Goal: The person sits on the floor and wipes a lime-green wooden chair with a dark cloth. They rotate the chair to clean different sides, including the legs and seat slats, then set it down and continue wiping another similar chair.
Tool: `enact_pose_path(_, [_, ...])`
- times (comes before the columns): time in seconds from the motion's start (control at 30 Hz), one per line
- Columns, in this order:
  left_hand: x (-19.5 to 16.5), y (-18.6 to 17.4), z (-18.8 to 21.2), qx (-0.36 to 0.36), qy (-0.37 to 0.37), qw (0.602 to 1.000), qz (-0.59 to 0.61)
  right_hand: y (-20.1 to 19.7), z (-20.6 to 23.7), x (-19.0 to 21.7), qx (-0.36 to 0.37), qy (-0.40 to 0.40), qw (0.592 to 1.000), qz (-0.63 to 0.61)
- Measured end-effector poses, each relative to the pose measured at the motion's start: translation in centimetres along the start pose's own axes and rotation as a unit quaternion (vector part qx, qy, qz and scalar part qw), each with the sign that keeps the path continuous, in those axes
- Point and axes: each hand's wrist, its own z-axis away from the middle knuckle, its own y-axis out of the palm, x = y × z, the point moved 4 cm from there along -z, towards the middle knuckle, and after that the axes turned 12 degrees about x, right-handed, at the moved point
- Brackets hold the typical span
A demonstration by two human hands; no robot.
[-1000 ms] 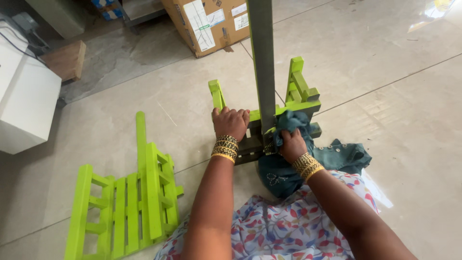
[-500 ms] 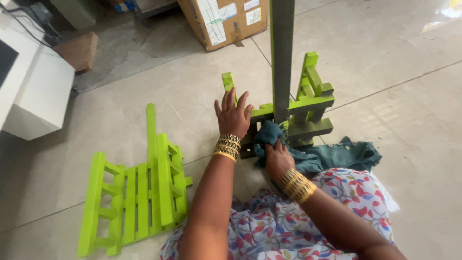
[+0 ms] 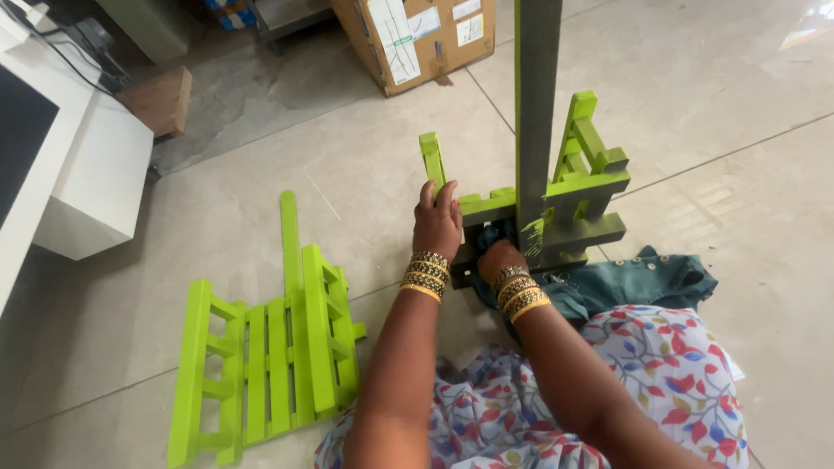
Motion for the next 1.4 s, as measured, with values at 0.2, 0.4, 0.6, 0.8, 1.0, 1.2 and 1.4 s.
enact_pose_path(0.2, [-0.3,0.2,-0.2,-0.014,0.004,1.0,0.005,0.4,-0.2,-0.6,-0.13,-0.128,0.981,-0.058])
enact_pose_path(0.4, [-0.3,0.1,-0.2,-0.015,0.016,0.999,0.031,6.9,6.4,4.6,0.007,-0.518,0.849,-0.106])
enact_pose_path(0.6, [-0.3,-0.1,-0.1,-0.011,0.009,1.0,0.011,5.0,6.3,0.9,-0.136,-0.122,0.939,-0.292])
enact_pose_path(0.8, [-0.3,-0.4,-0.1,0.031,-0.018,0.999,0.019,1.6,1.0,0.6,-0.212,-0.044,0.942,-0.257])
enact_pose_path(1.0, [-0.3,-0.2,0.0,0.01,-0.013,1.0,0.016,1.1,0.9,0.9,-0.185,-0.075,0.947,-0.253])
enact_pose_path(1.2, [0.0,0.0,-0.2,-0.008,0.007,1.0,0.021,7.7,6.9,3.5,0.059,-0.392,0.913,-0.097])
enact_pose_path(1.4, [-0.2,0.0,0.1,0.008,-0.011,1.0,0.016,1.8,2.3,0.9,-0.217,-0.086,0.939,-0.254])
